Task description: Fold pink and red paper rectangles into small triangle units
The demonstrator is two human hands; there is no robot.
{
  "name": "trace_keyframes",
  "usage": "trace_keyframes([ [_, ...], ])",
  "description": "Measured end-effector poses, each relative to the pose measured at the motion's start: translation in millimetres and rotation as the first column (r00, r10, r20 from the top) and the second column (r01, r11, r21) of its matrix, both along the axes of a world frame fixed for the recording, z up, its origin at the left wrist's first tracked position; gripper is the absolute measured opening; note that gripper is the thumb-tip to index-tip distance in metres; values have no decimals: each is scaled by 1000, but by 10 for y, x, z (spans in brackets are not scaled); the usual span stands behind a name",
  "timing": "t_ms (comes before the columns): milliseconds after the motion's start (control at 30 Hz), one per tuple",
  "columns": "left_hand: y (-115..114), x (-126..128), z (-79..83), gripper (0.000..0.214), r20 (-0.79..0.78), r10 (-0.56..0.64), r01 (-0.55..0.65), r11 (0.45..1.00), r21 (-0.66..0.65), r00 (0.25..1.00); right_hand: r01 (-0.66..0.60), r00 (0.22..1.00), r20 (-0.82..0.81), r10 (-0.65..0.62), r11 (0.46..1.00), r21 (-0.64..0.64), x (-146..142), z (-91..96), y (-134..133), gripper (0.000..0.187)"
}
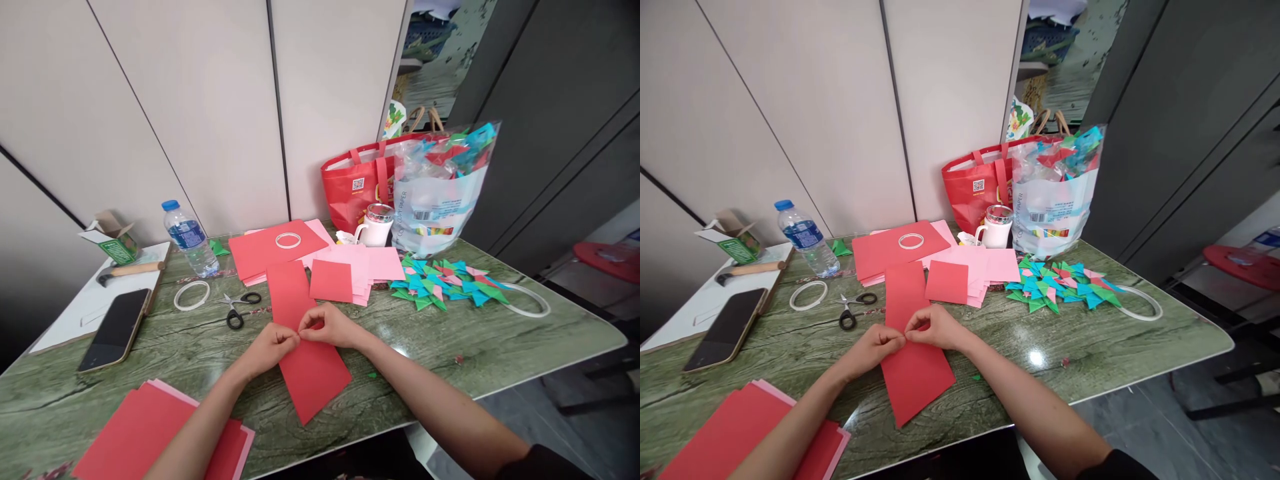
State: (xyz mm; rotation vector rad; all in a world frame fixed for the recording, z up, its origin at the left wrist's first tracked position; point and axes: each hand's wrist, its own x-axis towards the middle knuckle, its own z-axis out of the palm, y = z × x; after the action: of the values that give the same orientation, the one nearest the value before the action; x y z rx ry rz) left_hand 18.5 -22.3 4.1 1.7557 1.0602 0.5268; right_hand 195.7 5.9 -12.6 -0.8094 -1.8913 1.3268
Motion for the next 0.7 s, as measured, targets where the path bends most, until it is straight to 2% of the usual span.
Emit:
trace_keyframes([
  [133, -7, 12, 5, 35, -34, -58, 59, 998, 12, 998, -41, 998, 38, 42, 999, -20, 0, -19, 2, 11],
  [367, 15, -49, 70, 32, 4, -37, 37, 999, 11, 999, -12, 997, 74, 18, 997, -82, 167, 57, 105, 9],
  [500, 40, -99, 46, 32, 30, 13, -13, 1000, 13, 999, 33, 998, 66, -21, 980, -195, 247, 53, 193, 5],
  [633, 63, -132, 14, 32, 38, 106, -107, 993, 42, 994, 149, 988, -6, -155, 960, -237, 226, 45, 209, 20],
  [700, 71, -132, 10, 32, 48, 128, -130, 990, 46, 991, 114, 993, -17, -121, 968, -224, 179, 40, 177, 26],
])
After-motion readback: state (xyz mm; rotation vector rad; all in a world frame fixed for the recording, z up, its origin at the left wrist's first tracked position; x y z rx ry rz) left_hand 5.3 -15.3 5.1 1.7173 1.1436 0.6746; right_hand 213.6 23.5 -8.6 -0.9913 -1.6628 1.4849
